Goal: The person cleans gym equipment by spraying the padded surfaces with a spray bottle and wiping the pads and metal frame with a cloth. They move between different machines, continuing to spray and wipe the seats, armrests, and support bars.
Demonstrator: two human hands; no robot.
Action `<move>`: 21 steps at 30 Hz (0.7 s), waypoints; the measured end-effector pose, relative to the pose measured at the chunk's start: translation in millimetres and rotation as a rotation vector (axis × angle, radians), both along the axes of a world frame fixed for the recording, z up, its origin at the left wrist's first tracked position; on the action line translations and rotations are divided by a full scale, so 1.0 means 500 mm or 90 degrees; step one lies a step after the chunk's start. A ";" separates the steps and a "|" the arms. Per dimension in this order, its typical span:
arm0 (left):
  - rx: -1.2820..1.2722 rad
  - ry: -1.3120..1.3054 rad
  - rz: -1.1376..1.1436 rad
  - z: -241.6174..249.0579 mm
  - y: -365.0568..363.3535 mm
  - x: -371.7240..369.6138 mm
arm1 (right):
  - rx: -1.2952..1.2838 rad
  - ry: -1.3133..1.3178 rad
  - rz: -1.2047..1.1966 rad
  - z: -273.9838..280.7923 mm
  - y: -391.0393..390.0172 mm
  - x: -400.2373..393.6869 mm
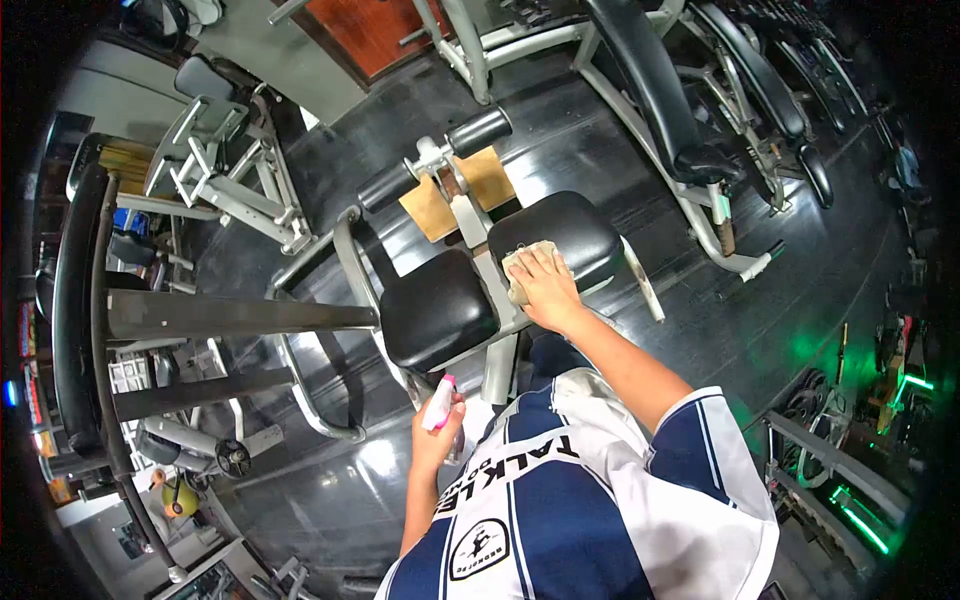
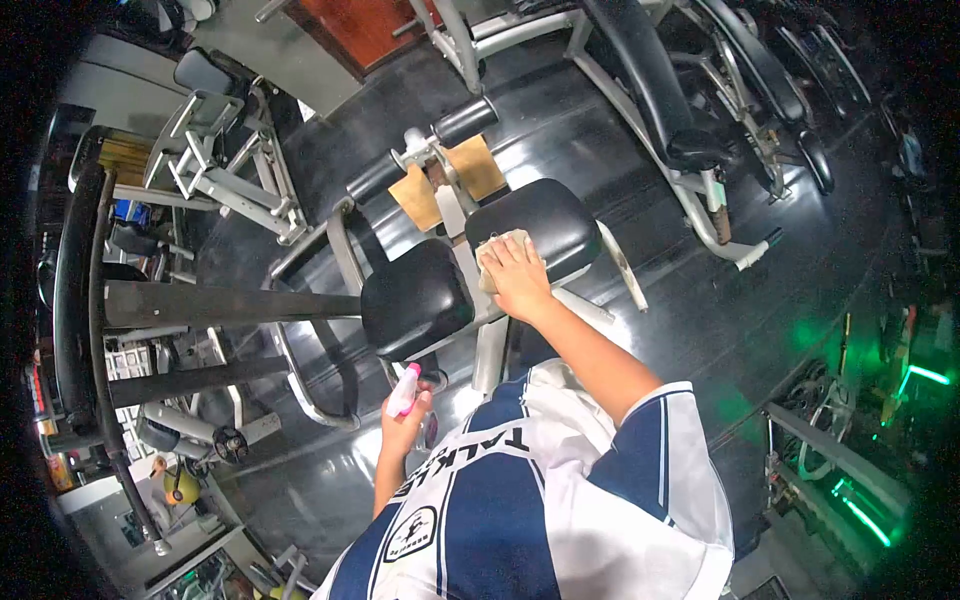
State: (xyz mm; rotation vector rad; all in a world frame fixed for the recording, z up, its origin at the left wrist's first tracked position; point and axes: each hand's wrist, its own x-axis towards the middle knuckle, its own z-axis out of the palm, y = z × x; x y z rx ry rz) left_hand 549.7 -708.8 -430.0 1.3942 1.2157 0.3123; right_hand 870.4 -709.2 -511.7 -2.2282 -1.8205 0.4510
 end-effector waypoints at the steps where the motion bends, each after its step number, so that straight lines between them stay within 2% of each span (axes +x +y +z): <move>1: 0.010 0.009 0.011 0.000 0.000 0.006 | -0.005 0.008 0.005 0.002 0.006 0.004; 4: -0.002 0.075 0.031 0.023 0.003 0.024 | -0.021 0.026 0.016 -0.010 0.038 0.013; 9: -0.046 0.048 0.172 0.019 -0.016 0.044 | -0.041 0.060 0.012 -0.070 0.137 0.047; 12: -0.022 0.060 0.158 0.019 -0.027 0.057 | -0.026 0.093 0.007 -0.134 0.211 0.077; 13: -0.021 0.060 0.164 0.021 -0.030 0.065 | -0.087 0.063 0.031 -0.130 0.232 0.094; 16: 0.001 0.057 0.185 0.026 -0.038 0.083 | -0.053 0.107 0.025 -0.117 0.251 0.147; 19: -0.020 0.069 0.207 0.025 -0.046 0.081 | -0.137 0.027 -0.087 -0.109 0.237 0.270; 20: -0.022 0.062 0.222 0.023 -0.050 0.077 | -0.224 0.017 -0.160 -0.129 0.236 0.329; 21: -0.024 0.055 0.235 0.021 -0.052 0.072 | -0.207 0.053 -0.190 -0.170 0.222 0.398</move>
